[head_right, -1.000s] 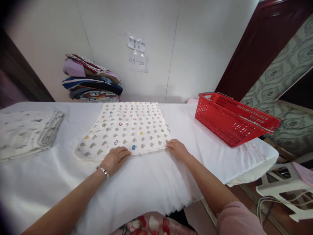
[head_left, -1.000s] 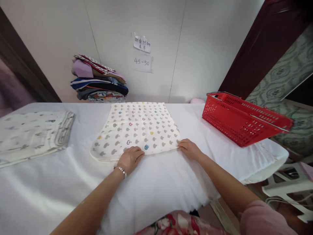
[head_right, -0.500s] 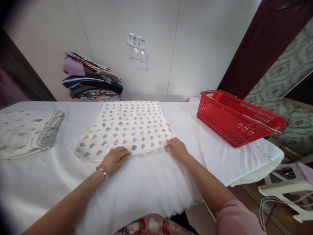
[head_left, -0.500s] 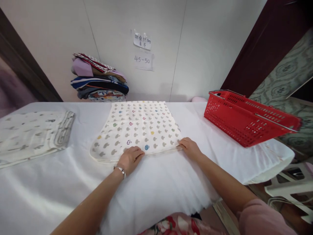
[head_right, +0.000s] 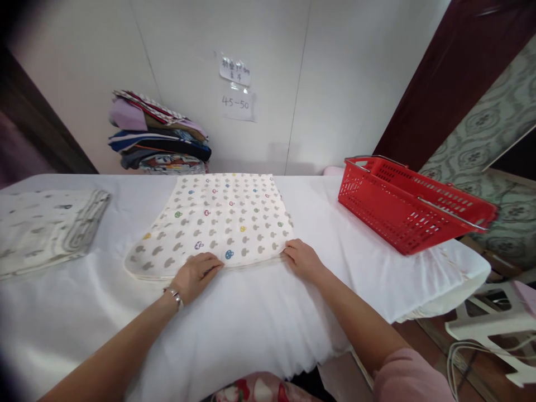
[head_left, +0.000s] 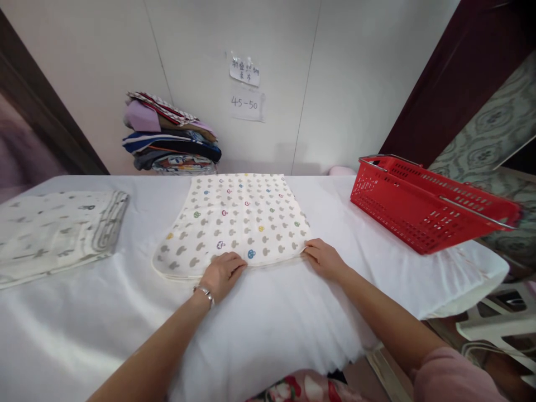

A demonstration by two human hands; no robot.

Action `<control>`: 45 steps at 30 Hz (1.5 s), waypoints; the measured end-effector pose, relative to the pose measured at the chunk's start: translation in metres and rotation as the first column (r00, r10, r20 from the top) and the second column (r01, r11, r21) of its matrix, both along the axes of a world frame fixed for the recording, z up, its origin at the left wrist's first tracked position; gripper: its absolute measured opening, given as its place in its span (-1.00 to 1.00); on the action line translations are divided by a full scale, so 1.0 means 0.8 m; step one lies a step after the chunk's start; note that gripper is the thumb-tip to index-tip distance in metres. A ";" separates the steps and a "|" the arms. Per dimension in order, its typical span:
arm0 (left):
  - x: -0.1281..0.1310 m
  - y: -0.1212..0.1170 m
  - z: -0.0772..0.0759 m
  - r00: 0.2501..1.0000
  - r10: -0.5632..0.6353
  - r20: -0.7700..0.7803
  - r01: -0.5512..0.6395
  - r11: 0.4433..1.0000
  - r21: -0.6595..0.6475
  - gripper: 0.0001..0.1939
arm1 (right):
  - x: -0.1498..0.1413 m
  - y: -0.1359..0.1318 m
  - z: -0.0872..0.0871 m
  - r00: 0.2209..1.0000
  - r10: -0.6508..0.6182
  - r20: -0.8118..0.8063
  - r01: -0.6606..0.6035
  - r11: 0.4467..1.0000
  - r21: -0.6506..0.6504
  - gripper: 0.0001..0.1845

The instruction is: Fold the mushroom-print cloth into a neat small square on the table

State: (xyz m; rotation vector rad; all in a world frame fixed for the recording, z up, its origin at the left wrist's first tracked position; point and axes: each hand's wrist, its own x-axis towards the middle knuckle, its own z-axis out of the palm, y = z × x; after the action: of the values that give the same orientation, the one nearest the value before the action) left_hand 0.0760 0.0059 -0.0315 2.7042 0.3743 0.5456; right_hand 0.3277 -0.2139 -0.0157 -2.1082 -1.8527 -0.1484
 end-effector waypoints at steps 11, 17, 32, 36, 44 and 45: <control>0.001 0.000 0.000 1.000 -0.020 0.005 0.020 1.000 0.013 -0.74 | 0.003 0.013 -0.003 0.993 0.049 0.111 -0.045 0.998 -0.042 -0.75; -0.001 -0.003 -0.001 0.999 -0.029 0.043 0.027 0.998 0.057 -0.74 | 0.006 -0.006 -0.016 0.992 0.010 0.124 -0.015 0.999 0.042 -0.75; 0.000 -0.002 -0.005 0.999 -0.048 0.006 0.047 0.991 0.125 -0.81 | -0.004 -0.009 -0.008 0.977 0.010 0.211 -0.015 1.000 0.024 -0.76; 0.001 -0.001 -0.007 0.999 -0.043 0.008 0.041 0.990 0.134 -0.78 | -0.016 0.003 -0.003 0.974 0.036 0.225 -0.044 0.999 0.031 -0.74; 0.000 -0.002 -0.006 0.999 -0.037 -0.008 0.038 0.993 0.115 -0.76 | -0.022 0.019 -0.009 0.993 0.086 0.085 -0.090 0.994 0.053 -0.75; 0.000 -0.002 -0.006 0.999 -0.036 -0.009 0.037 0.993 0.115 -0.76 | -0.023 0.018 -0.008 0.995 0.080 0.052 -0.083 0.995 0.056 -0.76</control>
State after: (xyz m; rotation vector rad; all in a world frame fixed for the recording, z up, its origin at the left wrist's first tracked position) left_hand 0.0762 0.0039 -0.0365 2.8184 0.3025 0.5641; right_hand 0.3097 -0.1999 -0.0222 -2.0036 -1.9357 -0.2351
